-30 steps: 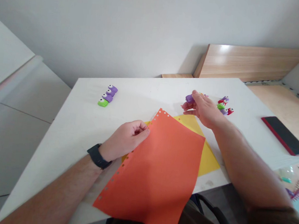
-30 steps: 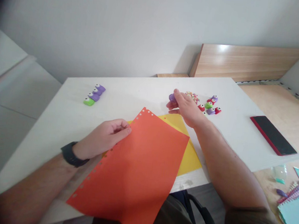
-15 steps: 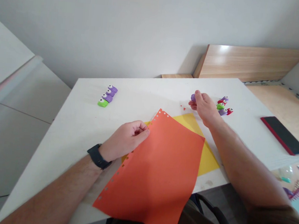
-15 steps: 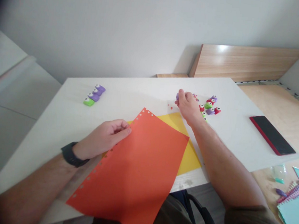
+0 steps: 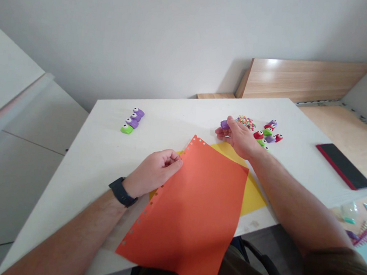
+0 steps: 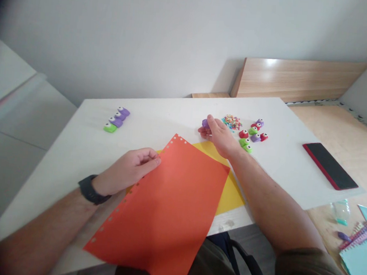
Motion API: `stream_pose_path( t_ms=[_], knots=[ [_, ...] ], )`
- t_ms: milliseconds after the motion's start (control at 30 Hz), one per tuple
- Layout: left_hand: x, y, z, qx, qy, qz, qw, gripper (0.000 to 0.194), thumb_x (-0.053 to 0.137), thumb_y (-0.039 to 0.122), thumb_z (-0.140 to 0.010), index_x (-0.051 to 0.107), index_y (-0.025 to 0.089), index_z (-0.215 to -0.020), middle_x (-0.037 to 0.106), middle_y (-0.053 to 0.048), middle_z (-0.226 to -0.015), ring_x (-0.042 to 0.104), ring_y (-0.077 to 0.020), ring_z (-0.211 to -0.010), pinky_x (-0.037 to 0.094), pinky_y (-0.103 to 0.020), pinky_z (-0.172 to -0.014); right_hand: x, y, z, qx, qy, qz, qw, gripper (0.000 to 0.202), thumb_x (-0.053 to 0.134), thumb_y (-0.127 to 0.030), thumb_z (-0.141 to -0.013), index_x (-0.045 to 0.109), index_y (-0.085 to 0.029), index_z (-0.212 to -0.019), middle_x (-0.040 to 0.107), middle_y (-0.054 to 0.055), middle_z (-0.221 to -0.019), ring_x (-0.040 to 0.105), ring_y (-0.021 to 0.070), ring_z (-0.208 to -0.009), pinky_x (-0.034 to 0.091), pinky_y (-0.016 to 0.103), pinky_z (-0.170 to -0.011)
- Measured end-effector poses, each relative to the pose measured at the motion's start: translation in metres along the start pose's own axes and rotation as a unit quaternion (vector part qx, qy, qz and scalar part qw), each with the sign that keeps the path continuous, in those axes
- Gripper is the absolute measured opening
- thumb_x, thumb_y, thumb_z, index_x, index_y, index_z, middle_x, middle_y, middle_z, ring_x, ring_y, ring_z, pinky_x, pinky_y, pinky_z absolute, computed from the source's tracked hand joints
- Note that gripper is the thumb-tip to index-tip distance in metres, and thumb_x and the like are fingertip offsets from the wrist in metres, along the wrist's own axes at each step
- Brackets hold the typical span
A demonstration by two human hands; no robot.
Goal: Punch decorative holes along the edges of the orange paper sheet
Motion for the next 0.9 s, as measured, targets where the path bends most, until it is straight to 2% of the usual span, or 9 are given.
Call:
stream_pose_path(
  t_ms=[133, 200, 267, 367, 433, 467, 533, 700, 900],
  knots=[
    [0.000, 0.001, 0.000, 0.008, 0.002, 0.000, 1.000, 0.030, 0.058, 0.048, -0.093, 0.059, 0.019, -0.085, 0.052, 0.005, -0.066, 0.045, -0.0111, -0.057, 0.033, -0.023, -0.053, -0.013, 0.002, -0.011, -0.047, 0.131, 0.070, 0.988, 0.053, 0.062, -0.075, -0.084, 0.058, -0.022, -0.089, 0.070, 0.004, -0.085, 0.067, 0.0160, -0.080, 0.056, 0.032, -0.081],
    [0.000, 0.001, 0.000, 0.010, 0.003, 0.002, 1.000, 0.030, 0.058, 0.048, -0.093, 0.059, 0.019, -0.085, 0.053, 0.004, -0.066, 0.045, -0.0111, -0.057, 0.033, -0.023, -0.053, -0.019, 0.001, -0.016, -0.055, 0.175, 0.070, 0.981, 0.053, 0.061, -0.076, -0.084, 0.057, -0.023, -0.091, 0.071, 0.004, -0.086, 0.067, 0.0158, -0.080, 0.056, 0.032, -0.081],
    [-0.001, 0.001, 0.000, 0.013, 0.004, 0.007, 1.000, 0.030, 0.059, 0.048, -0.093, 0.059, 0.019, -0.085, 0.053, 0.004, -0.066, 0.045, -0.0113, -0.057, 0.033, -0.023, -0.053, -0.019, 0.001, -0.017, -0.057, 0.168, 0.036, 0.984, 0.052, 0.060, -0.076, -0.085, 0.056, -0.025, -0.092, 0.071, 0.003, -0.088, 0.068, 0.0157, -0.083, 0.057, 0.033, -0.084],
    [0.000, 0.001, 0.000, 0.007, 0.002, 0.011, 1.000, 0.030, 0.059, 0.048, -0.092, 0.058, 0.019, -0.084, 0.052, 0.004, -0.065, 0.045, -0.0116, -0.057, 0.033, -0.023, -0.053, -0.011, 0.000, -0.012, -0.044, 0.081, -0.020, 0.996, 0.051, 0.061, -0.075, -0.084, 0.056, -0.025, -0.091, 0.072, 0.003, -0.091, 0.069, 0.0155, -0.086, 0.057, 0.035, -0.089],
    [0.000, 0.001, 0.000, -0.001, -0.001, 0.013, 1.000, 0.030, 0.060, 0.049, -0.091, 0.057, 0.020, -0.083, 0.051, 0.005, -0.064, 0.045, -0.0114, -0.055, 0.032, -0.023, -0.052, -0.004, 0.000, -0.009, -0.023, 0.018, -0.028, 0.999, 0.053, 0.060, -0.077, -0.084, 0.056, -0.024, -0.092, 0.073, 0.004, -0.094, 0.070, 0.0164, -0.090, 0.056, 0.036, -0.091],
    [0.000, 0.001, 0.000, -0.002, -0.001, 0.015, 1.000, 0.030, 0.060, 0.049, -0.091, 0.057, 0.020, -0.083, 0.050, 0.005, -0.063, 0.044, -0.0114, -0.055, 0.032, -0.023, -0.052, -0.002, 0.001, -0.008, -0.017, 0.007, -0.021, 1.000, 0.054, 0.059, -0.078, -0.083, 0.056, -0.024, -0.091, 0.073, 0.005, -0.096, 0.070, 0.0171, -0.091, 0.056, 0.036, -0.091],
    [0.000, 0.001, 0.000, -0.002, -0.001, 0.020, 1.000, 0.031, 0.060, 0.050, -0.090, 0.058, 0.020, -0.083, 0.050, 0.005, -0.063, 0.044, -0.0114, -0.055, 0.031, -0.023, -0.051, -0.002, 0.002, -0.008, -0.023, 0.028, 0.005, 0.999, 0.056, 0.058, -0.080, -0.082, 0.055, -0.025, -0.092, 0.074, 0.006, -0.097, 0.071, 0.0177, -0.092, 0.056, 0.035, -0.089],
    [0.000, 0.000, 0.000, 0.000, -0.002, 0.024, 1.000, 0.030, 0.061, 0.049, -0.090, 0.058, 0.020, -0.084, 0.051, 0.005, -0.064, 0.044, -0.0116, -0.055, 0.031, -0.023, -0.051, -0.016, 0.000, -0.017, -0.074, 0.170, 0.051, 0.981, 0.056, 0.056, -0.080, -0.083, 0.053, -0.026, -0.095, 0.073, 0.005, -0.095, 0.070, 0.0178, -0.087, 0.057, 0.033, -0.082],
    [0.000, 0.001, -0.001, 0.006, 0.004, 0.013, 1.000, 0.029, 0.060, 0.048, -0.091, 0.058, 0.019, -0.084, 0.052, 0.005, -0.066, 0.045, -0.0113, -0.058, 0.033, -0.023, -0.054, -0.018, -0.006, -0.017, -0.098, 0.191, 0.036, 0.976, 0.050, 0.053, -0.076, -0.089, 0.054, -0.027, -0.098, 0.072, 0.004, -0.094, 0.070, 0.0177, -0.088, 0.058, 0.033, -0.083]
  ],
)
Point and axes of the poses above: each hand's wrist, its own z-axis away from the middle knuckle, its own x-axis out of the palm, y = z × x, the point moved 1 cm from there along -z, towards the middle knuckle
